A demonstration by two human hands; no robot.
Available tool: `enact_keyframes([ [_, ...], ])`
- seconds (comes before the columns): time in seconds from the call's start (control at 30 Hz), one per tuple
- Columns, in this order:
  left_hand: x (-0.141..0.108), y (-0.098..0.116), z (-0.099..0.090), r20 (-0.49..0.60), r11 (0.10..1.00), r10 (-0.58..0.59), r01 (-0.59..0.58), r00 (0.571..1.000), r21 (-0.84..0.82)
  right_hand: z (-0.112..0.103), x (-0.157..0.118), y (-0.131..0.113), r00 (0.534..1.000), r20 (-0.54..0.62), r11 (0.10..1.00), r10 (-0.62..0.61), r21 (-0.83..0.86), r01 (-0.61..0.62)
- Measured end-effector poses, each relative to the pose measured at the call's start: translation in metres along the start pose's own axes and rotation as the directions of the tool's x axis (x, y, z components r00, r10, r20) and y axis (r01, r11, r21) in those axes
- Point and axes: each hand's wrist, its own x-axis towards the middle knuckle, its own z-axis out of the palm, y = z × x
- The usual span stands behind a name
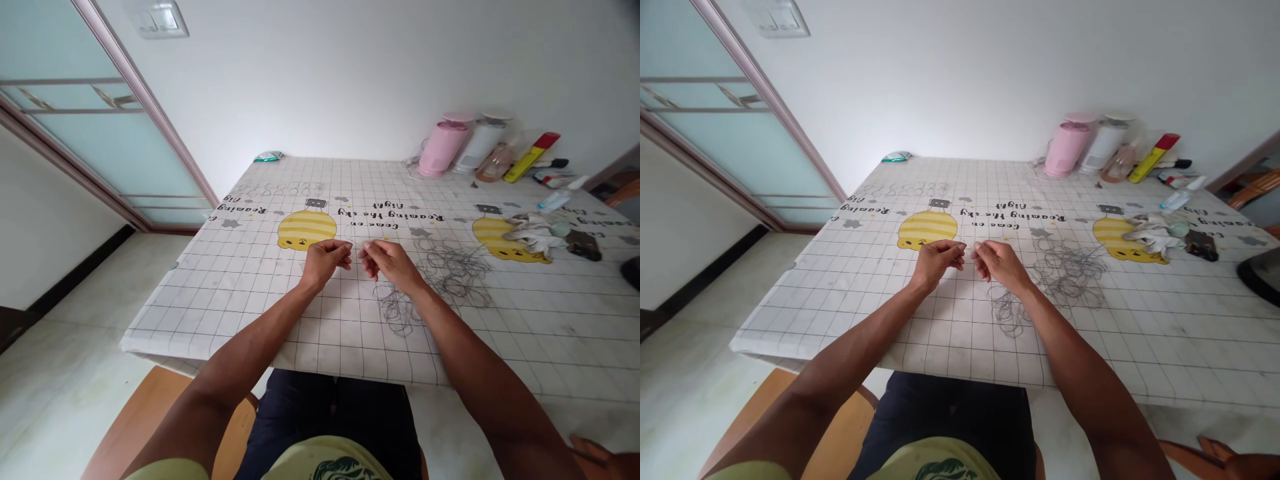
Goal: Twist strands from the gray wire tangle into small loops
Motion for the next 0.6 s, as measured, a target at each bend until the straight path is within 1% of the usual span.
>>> enact_keyframes([
  [0.1,-0.001,-0.003,0.000,-0.033,0.991,0.040,-0.036,0.999,0.127,0.003,0.001,0.002,1.000,-0.020,0.999,0.024,-0.028,-0.025],
  [0.2,-0.004,-0.004,0.001,-0.023,0.969,0.066,-0.059,0.998,0.239,0.007,0.003,0.007,0.998,-0.013,0.992,0.062,-0.113,-0.063],
  [0.3,-0.007,-0.002,0.002,0.001,0.956,0.065,-0.062,0.998,0.287,0.010,0.005,0.012,0.996,-0.003,0.984,0.084,-0.157,-0.083],
  [0.4,-0.009,0.000,0.002,-0.009,0.958,0.082,-0.076,0.997,0.278,0.008,0.009,0.011,0.993,-0.029,0.980,0.112,-0.161,-0.115],
  [0.5,-0.008,0.000,0.000,-0.058,0.957,0.103,-0.083,0.993,0.278,0.000,0.024,0.003,0.989,-0.055,0.970,0.140,-0.194,-0.148],
  [0.6,-0.004,-0.005,-0.004,-0.063,0.932,0.116,-0.087,0.991,0.353,-0.011,0.059,-0.006,0.985,-0.085,0.941,0.150,-0.293,-0.169],
])
